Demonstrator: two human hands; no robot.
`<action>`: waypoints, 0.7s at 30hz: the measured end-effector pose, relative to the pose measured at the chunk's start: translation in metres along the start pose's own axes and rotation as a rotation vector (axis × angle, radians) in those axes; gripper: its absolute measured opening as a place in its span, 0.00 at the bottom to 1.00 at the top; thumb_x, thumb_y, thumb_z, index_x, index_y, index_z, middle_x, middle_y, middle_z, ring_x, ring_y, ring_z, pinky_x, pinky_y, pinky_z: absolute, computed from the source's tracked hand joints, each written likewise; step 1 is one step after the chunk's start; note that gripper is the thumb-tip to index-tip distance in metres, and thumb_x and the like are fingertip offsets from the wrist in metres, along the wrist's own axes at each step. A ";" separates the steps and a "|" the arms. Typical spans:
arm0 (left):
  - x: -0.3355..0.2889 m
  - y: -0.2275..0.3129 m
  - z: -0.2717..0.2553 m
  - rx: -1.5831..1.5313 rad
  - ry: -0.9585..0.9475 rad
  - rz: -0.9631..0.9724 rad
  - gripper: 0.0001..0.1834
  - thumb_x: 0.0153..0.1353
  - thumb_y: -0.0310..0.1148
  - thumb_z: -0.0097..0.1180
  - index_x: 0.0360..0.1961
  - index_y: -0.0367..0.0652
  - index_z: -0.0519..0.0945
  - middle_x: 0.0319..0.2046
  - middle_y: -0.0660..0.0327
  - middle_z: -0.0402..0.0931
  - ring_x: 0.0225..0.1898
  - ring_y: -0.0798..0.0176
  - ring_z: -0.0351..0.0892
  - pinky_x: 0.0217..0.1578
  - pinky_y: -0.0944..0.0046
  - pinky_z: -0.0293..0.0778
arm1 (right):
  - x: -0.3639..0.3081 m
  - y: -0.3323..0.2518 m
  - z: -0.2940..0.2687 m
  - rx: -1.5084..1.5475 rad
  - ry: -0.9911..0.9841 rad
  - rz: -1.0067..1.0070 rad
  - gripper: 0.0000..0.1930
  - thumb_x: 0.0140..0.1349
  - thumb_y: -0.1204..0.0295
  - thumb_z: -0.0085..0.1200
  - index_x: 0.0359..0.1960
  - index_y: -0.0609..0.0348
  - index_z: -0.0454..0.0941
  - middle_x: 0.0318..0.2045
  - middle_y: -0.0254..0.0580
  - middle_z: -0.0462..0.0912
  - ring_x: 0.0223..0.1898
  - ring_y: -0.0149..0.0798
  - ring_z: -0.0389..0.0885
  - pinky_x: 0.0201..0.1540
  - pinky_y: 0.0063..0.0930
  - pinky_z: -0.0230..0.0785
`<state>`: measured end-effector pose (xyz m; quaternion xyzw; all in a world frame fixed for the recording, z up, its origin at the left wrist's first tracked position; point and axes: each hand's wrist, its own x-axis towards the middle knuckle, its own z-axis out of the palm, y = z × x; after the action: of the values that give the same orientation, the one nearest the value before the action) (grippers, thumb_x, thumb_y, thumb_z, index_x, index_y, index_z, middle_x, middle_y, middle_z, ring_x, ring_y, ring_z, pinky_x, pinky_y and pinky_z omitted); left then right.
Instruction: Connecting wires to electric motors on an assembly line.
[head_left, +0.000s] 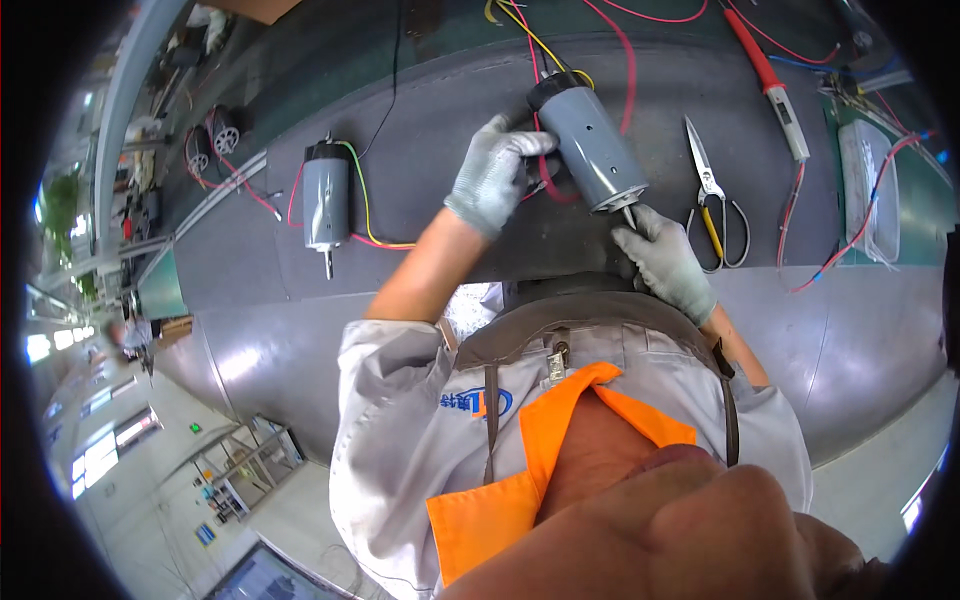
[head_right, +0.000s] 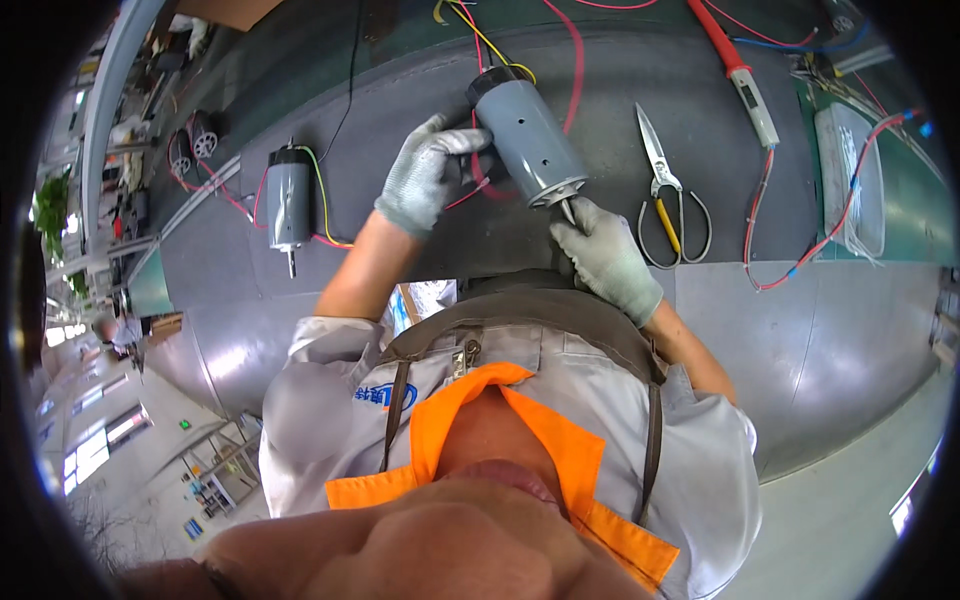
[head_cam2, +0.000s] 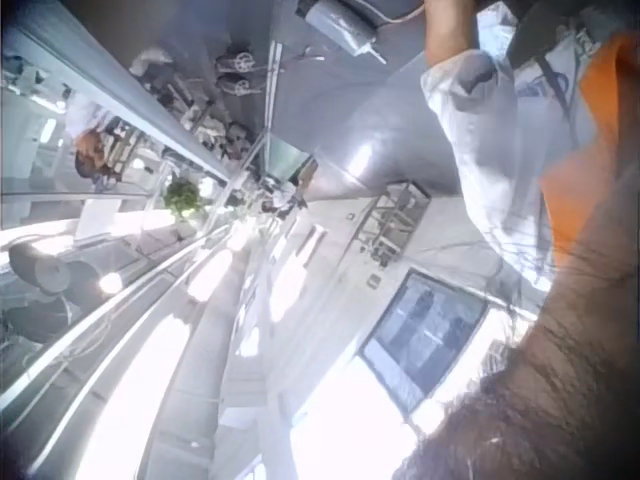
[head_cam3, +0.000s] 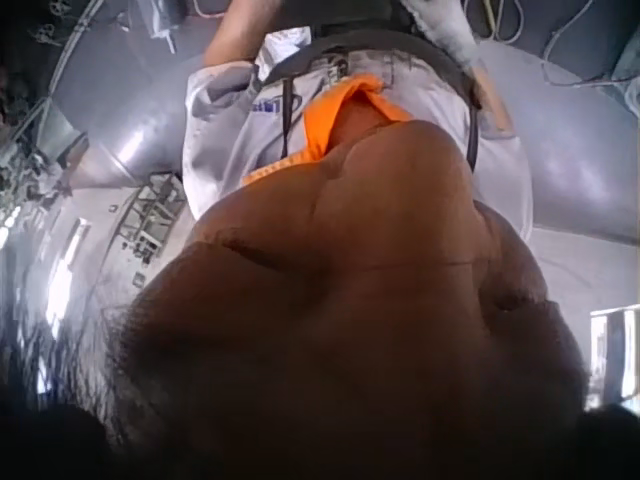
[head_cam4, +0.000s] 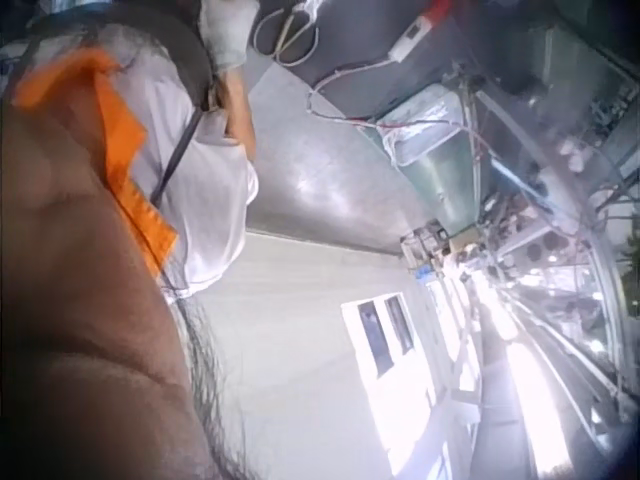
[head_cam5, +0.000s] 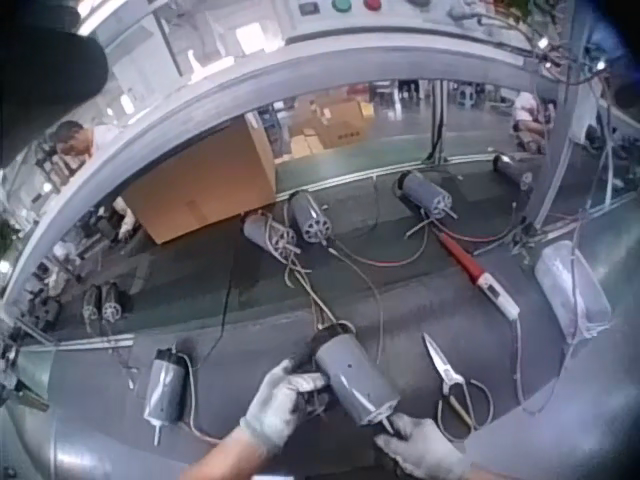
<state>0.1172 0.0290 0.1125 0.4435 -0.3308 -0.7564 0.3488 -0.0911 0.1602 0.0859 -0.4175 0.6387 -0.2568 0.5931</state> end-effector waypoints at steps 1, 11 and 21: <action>-0.012 0.007 -0.004 -0.008 0.039 -0.020 0.27 0.62 0.26 0.59 0.63 0.31 0.69 0.47 0.57 0.79 0.40 0.65 0.81 0.42 0.65 0.78 | 0.001 0.004 0.004 -0.073 0.000 -0.080 0.16 0.64 0.67 0.54 0.50 0.63 0.76 0.26 0.53 0.81 0.26 0.51 0.80 0.31 0.41 0.70; -0.047 0.019 -0.058 0.727 0.050 -0.219 0.27 0.69 0.52 0.56 0.51 0.36 0.79 0.29 0.63 0.79 0.24 0.72 0.76 0.23 0.70 0.69 | 0.015 -0.034 -0.006 -0.825 -0.102 -0.526 0.18 0.66 0.56 0.55 0.39 0.61 0.80 0.34 0.56 0.84 0.38 0.59 0.83 0.44 0.50 0.75; -0.033 0.001 -0.093 1.224 0.221 0.159 0.16 0.69 0.39 0.55 0.49 0.38 0.81 0.42 0.44 0.82 0.45 0.40 0.82 0.45 0.51 0.77 | 0.192 -0.102 0.018 -1.009 -0.075 -1.010 0.32 0.63 0.64 0.57 0.69 0.51 0.65 0.66 0.59 0.69 0.70 0.59 0.63 0.73 0.51 0.51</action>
<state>0.2136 0.0376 0.0913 0.6125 -0.6981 -0.3512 0.1189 -0.0404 -0.0508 0.0619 -0.8943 0.3875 -0.1587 0.1580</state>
